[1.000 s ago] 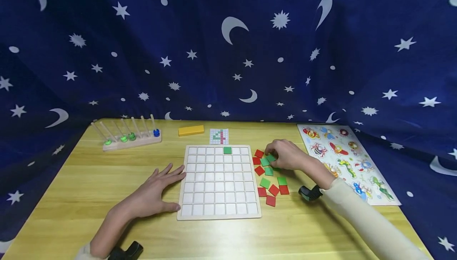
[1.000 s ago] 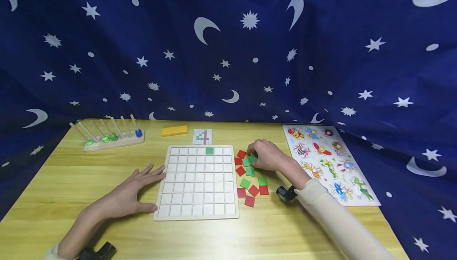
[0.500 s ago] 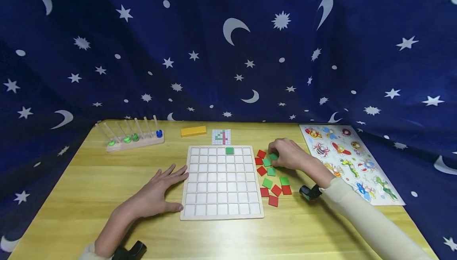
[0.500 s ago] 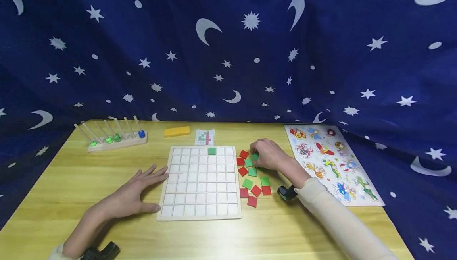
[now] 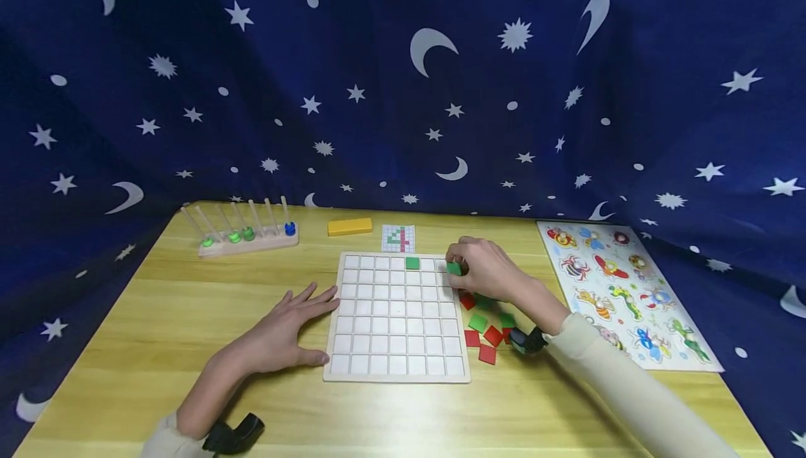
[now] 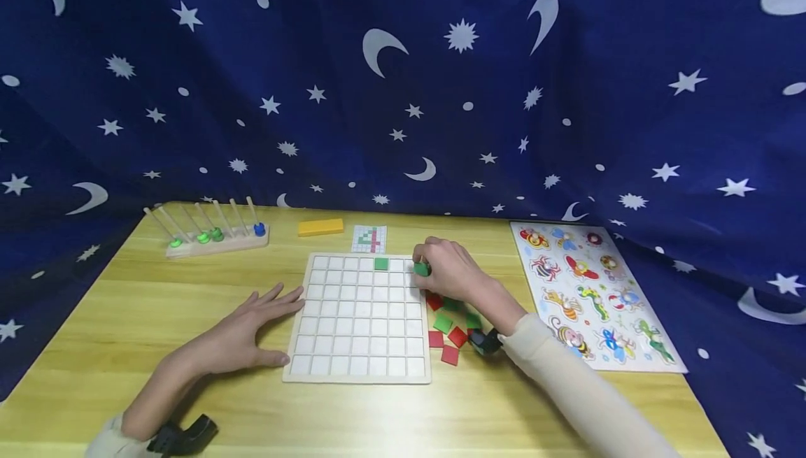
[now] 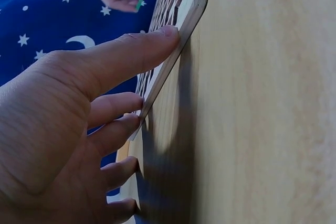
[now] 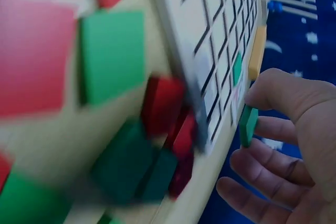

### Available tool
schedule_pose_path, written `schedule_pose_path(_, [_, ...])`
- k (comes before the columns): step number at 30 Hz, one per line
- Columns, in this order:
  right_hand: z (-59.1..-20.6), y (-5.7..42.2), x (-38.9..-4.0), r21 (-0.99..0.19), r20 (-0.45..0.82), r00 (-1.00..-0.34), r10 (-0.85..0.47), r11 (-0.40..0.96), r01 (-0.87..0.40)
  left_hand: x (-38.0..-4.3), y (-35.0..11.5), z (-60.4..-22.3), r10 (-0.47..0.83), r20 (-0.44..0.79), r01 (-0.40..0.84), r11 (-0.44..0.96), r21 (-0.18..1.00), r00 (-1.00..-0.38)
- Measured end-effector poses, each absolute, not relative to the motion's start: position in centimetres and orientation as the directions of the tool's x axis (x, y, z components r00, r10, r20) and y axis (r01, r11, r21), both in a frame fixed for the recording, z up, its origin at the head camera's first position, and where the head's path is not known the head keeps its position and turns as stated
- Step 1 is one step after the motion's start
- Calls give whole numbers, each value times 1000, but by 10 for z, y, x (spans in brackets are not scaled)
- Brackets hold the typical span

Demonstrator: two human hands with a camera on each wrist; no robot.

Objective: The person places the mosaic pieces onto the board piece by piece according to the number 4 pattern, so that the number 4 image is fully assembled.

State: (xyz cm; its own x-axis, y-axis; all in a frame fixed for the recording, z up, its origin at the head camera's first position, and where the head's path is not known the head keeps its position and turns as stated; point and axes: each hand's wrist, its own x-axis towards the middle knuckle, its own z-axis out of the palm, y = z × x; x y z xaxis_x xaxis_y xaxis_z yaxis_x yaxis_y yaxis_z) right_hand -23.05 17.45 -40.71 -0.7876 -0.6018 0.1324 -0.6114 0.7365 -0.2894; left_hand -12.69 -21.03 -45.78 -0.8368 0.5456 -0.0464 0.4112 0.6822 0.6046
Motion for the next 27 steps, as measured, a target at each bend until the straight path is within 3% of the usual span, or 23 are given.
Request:
schedule_pose_path(15, [-420, 106, -233, -297, 171, -664, -728, 604, -739, -128, -210, -457, 549, -43, 407, 668, 622, -835])
schedule_pose_path(27, [-429, 90, -237, -311, 120, -656, -745, 599, -738, -127, -210, -457, 542, -60, 387, 668, 636, -838])
